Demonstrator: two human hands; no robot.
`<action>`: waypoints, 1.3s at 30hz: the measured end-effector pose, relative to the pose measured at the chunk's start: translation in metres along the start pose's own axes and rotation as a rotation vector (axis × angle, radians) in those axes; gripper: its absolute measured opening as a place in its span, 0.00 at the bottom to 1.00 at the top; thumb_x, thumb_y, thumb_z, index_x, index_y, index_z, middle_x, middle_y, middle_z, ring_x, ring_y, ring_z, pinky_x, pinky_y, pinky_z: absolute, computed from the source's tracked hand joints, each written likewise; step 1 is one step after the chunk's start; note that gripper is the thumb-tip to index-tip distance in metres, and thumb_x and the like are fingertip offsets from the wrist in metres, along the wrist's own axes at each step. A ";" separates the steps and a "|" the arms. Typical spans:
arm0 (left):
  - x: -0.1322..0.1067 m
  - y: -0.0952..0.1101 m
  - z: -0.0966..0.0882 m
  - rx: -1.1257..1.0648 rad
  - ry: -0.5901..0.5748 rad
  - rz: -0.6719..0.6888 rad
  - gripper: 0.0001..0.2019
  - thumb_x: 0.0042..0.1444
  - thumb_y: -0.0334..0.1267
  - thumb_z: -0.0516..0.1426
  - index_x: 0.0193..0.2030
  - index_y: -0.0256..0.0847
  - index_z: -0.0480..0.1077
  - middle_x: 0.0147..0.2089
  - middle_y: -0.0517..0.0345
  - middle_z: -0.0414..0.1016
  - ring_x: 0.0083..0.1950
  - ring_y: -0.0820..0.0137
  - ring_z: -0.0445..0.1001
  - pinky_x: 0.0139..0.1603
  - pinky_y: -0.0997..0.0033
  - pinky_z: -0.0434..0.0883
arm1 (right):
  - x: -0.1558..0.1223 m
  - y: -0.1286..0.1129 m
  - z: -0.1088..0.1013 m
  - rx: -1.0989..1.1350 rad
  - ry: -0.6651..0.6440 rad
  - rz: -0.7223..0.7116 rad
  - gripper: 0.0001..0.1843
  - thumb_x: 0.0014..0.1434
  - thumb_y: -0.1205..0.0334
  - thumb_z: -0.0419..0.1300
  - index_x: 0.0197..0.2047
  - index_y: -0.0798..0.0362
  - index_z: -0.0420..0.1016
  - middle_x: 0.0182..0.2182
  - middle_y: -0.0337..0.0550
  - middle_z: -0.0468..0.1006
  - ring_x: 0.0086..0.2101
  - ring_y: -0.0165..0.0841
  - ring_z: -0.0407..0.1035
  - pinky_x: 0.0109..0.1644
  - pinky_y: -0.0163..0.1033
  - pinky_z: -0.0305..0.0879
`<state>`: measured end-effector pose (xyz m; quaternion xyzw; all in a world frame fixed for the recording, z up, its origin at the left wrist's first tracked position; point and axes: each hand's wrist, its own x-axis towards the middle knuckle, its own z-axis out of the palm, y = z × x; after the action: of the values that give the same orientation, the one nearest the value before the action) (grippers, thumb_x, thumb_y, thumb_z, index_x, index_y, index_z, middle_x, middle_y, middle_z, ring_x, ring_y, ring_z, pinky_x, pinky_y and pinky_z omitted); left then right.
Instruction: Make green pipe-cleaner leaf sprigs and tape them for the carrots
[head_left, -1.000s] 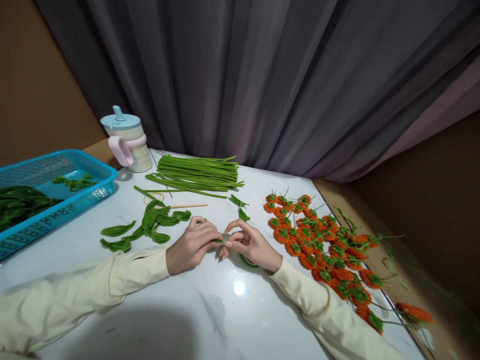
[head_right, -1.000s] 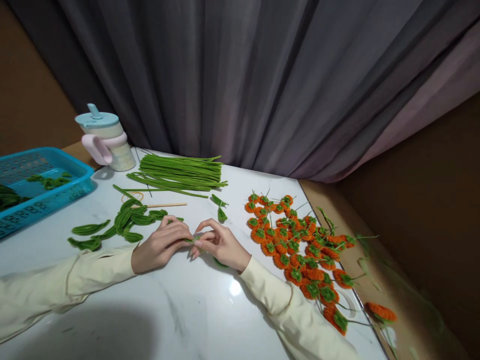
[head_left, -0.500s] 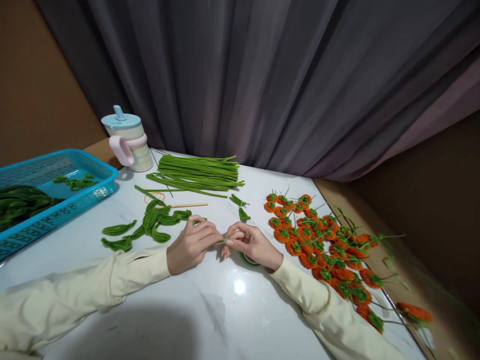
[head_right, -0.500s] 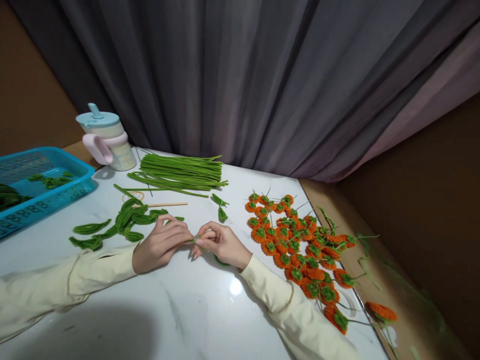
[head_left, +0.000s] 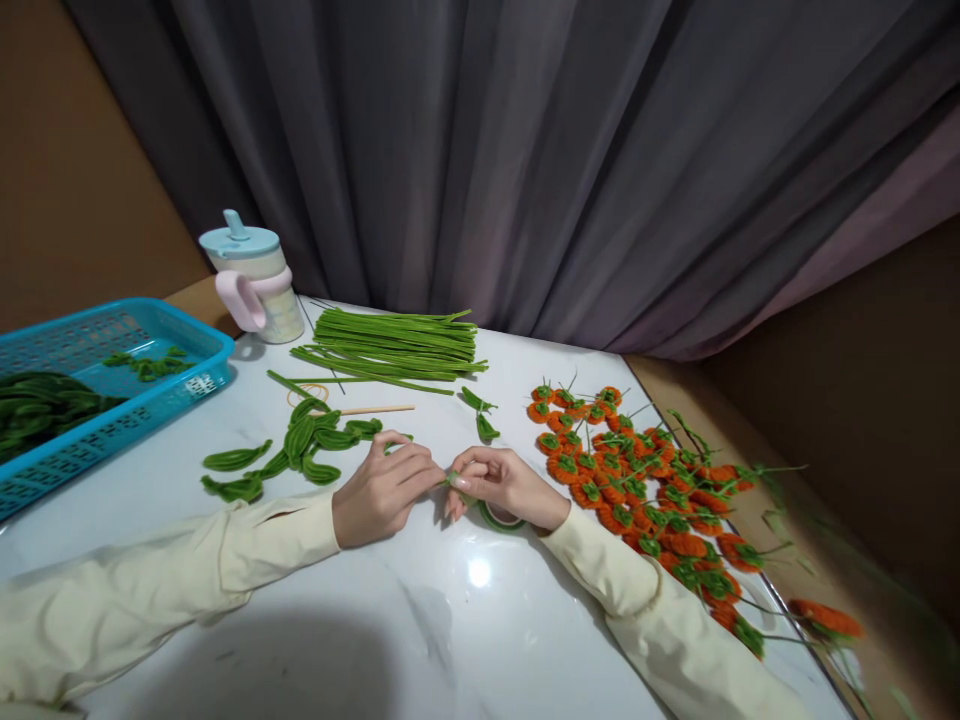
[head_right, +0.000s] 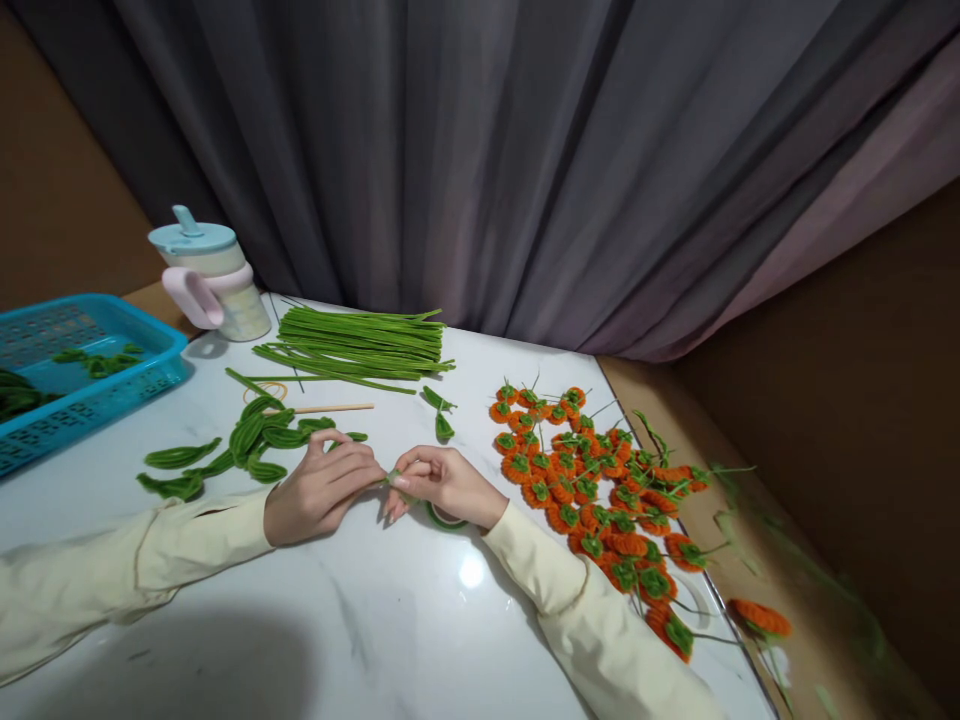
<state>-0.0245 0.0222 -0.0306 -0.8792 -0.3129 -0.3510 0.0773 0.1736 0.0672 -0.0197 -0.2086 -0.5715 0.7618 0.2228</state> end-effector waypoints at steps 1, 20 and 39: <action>0.000 0.000 0.000 0.006 0.001 0.005 0.14 0.53 0.20 0.46 0.42 0.35 0.66 0.34 0.54 0.75 0.39 0.66 0.71 0.47 0.61 0.55 | 0.000 0.000 0.000 0.000 0.000 0.002 0.20 0.53 0.50 0.66 0.33 0.59 0.66 0.24 0.44 0.76 0.27 0.33 0.73 0.34 0.38 0.68; -0.001 0.002 0.001 0.124 0.037 0.160 0.12 0.60 0.24 0.44 0.42 0.35 0.67 0.33 0.54 0.77 0.40 0.68 0.73 0.47 0.64 0.56 | 0.001 -0.001 -0.009 0.019 -0.119 0.079 0.17 0.51 0.55 0.67 0.32 0.59 0.67 0.19 0.41 0.75 0.18 0.29 0.68 0.24 0.33 0.65; 0.000 0.006 -0.005 0.320 0.049 0.306 0.14 0.62 0.25 0.44 0.40 0.33 0.71 0.33 0.55 0.78 0.39 0.69 0.74 0.44 0.66 0.59 | 0.001 -0.004 -0.006 0.017 0.007 0.151 0.19 0.46 0.55 0.70 0.28 0.61 0.69 0.19 0.44 0.75 0.18 0.30 0.69 0.23 0.33 0.68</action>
<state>-0.0237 0.0153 -0.0261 -0.8841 -0.2255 -0.3022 0.2760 0.1767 0.0737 -0.0177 -0.2519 -0.5466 0.7806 0.1682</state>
